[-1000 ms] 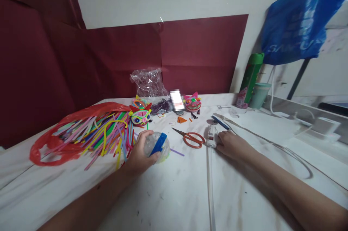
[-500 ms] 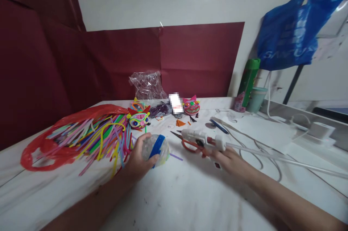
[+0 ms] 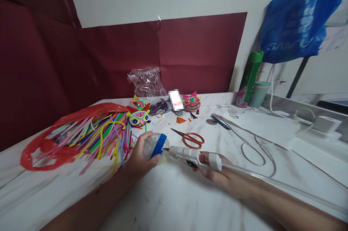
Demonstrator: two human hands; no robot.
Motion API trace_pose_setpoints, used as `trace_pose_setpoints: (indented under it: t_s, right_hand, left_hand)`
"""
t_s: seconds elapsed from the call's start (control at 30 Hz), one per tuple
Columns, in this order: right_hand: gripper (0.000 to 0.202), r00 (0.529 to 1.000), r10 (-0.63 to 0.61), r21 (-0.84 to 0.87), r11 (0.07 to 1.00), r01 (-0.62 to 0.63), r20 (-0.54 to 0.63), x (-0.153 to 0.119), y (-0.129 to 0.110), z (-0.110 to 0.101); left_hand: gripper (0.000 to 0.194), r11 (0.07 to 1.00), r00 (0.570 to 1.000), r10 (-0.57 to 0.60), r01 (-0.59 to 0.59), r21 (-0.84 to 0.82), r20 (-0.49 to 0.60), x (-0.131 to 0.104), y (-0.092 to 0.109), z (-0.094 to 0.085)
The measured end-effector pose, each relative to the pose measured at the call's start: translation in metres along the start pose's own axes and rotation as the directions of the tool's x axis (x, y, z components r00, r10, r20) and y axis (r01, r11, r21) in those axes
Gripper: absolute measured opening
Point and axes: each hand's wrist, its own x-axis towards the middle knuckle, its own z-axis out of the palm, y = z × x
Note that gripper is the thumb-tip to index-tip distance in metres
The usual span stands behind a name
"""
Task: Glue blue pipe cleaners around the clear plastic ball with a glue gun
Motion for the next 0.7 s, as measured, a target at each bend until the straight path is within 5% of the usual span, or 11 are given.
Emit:
trace_pose_setpoints:
  t_s: [0.7]
  right_hand:
    - [0.013, 0.994, -0.11, -0.002, 0.994, 0.11, 0.005, -0.0006, 0.0101, 0.0066]
  left_hand:
    - [0.06, 0.968, 0.99, 0.132, -0.139, 0.207, 0.047, 0.0003, -0.0043, 0.0004]
